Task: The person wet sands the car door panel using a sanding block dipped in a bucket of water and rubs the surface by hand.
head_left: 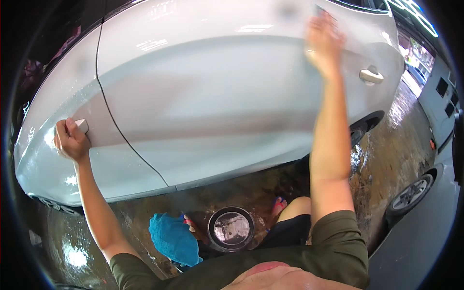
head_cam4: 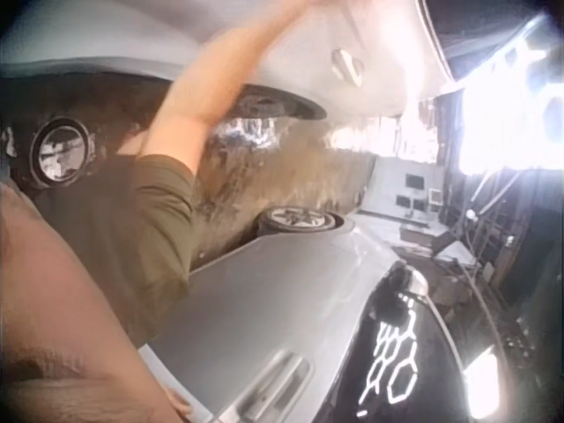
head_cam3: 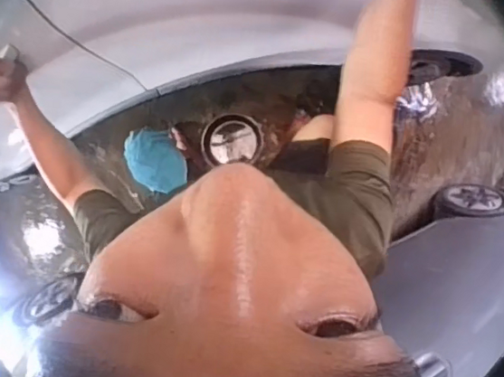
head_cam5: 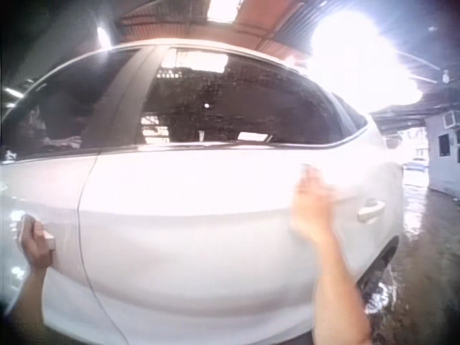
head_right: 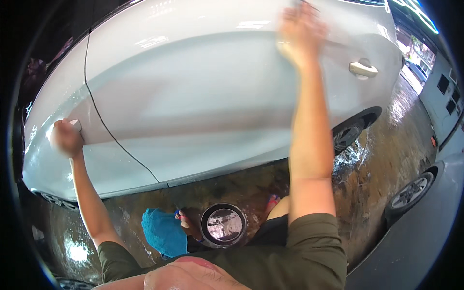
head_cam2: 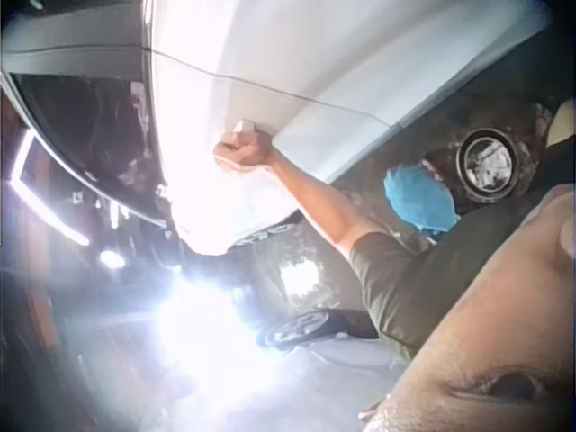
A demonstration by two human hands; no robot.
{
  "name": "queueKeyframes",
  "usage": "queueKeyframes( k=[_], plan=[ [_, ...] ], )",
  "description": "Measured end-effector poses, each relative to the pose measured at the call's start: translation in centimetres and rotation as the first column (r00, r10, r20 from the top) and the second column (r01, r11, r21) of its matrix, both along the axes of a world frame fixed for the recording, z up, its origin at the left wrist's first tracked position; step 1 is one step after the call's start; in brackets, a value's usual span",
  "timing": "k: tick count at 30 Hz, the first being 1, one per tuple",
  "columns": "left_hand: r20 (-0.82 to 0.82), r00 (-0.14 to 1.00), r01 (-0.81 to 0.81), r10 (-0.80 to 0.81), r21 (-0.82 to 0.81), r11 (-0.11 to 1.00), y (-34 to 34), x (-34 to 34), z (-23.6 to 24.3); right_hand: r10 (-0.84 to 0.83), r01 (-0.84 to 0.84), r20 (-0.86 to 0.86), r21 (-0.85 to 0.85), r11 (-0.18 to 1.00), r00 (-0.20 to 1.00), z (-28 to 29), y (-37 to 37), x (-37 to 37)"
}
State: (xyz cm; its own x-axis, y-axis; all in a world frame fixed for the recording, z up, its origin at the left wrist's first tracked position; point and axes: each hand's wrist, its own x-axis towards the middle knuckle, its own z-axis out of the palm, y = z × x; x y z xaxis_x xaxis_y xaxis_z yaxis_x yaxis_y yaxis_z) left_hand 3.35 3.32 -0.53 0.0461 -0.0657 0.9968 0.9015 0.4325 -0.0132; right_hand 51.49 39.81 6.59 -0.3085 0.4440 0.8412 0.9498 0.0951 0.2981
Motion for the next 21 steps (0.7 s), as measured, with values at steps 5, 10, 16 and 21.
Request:
queueKeyframes(
  k=[5,10,16,21],
  plan=[
    [0.01,1.0,-0.016,0.016,-0.031,0.999,-1.5,-2.1,-1.0,0.765,-0.772,-0.133,0.009,0.636,0.629,2.0,-14.6,-19.5],
    [0.029,0.997,-0.076,0.077,-0.024,0.997,-3.4,-3.2,-1.8,0.783,-0.858,-0.401,-0.014,0.514,0.476,2.2,-5.3,-8.9],
    [0.009,0.999,-0.031,0.031,0.028,0.999,0.4,-2.6,-1.2,0.188,-0.173,-0.025,0.282,0.943,0.982,-0.4,9.4,8.8],
    [0.005,0.999,-0.043,0.044,-0.101,0.994,-2.6,-5.8,-1.6,0.81,-0.798,-0.05,0.144,0.585,0.585,-0.2,-13.0,-18.2]
  ],
)
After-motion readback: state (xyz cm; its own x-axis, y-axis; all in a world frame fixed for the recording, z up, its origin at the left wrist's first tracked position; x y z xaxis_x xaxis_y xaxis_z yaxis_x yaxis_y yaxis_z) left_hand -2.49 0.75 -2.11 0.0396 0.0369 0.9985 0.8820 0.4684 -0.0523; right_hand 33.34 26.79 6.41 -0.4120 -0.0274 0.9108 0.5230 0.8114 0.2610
